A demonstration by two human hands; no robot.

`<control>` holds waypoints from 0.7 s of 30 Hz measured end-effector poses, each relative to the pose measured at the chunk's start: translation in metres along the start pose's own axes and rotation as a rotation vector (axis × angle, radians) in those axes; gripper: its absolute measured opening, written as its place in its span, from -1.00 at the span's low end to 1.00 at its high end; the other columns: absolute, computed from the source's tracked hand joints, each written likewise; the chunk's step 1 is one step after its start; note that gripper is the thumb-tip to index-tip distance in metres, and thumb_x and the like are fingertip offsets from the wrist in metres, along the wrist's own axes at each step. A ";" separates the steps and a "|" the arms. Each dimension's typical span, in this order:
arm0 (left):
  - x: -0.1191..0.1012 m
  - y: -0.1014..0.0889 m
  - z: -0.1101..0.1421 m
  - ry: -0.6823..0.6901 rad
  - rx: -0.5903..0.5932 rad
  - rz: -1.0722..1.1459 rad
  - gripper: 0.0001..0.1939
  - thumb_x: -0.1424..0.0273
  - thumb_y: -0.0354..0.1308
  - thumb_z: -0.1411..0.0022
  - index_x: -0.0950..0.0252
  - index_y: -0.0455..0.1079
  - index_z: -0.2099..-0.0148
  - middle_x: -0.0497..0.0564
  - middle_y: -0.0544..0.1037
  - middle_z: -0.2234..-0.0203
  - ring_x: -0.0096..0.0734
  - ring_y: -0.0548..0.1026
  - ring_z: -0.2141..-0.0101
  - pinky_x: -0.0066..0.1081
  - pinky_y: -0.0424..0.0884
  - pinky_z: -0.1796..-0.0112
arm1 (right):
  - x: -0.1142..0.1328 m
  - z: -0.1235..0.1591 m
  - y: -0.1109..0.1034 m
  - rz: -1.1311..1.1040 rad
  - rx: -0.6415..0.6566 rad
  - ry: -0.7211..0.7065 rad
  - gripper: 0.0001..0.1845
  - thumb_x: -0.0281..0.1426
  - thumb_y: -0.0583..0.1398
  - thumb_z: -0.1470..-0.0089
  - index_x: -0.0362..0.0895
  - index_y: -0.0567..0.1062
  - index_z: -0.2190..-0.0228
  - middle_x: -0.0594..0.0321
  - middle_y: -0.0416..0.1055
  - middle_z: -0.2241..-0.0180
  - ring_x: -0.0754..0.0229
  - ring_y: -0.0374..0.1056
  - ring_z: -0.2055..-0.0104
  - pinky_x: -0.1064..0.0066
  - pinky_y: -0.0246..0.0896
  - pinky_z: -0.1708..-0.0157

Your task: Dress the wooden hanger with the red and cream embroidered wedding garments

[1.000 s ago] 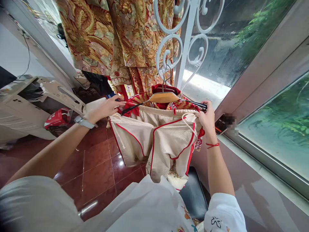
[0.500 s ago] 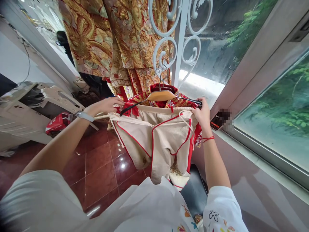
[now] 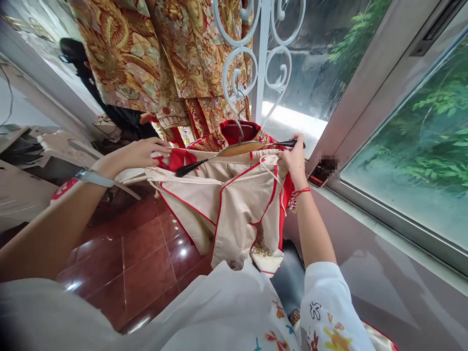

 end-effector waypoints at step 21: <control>-0.040 0.003 0.010 -0.065 0.080 0.448 -0.33 0.42 0.10 0.11 0.21 0.55 -0.13 -0.11 0.67 0.15 -0.22 0.57 0.09 -0.48 0.43 0.05 | 0.004 0.009 -0.016 0.174 -0.250 0.145 -0.48 -0.55 0.22 0.35 -0.01 0.16 0.29 0.33 0.25 0.37 0.12 0.27 0.27 0.24 0.21 0.19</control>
Point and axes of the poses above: each hand's wrist, its own z-axis away from the middle knuckle, its own y-axis out of the palm, x = y × z, the point moved 1 cm from there along -z, towards the middle knuckle
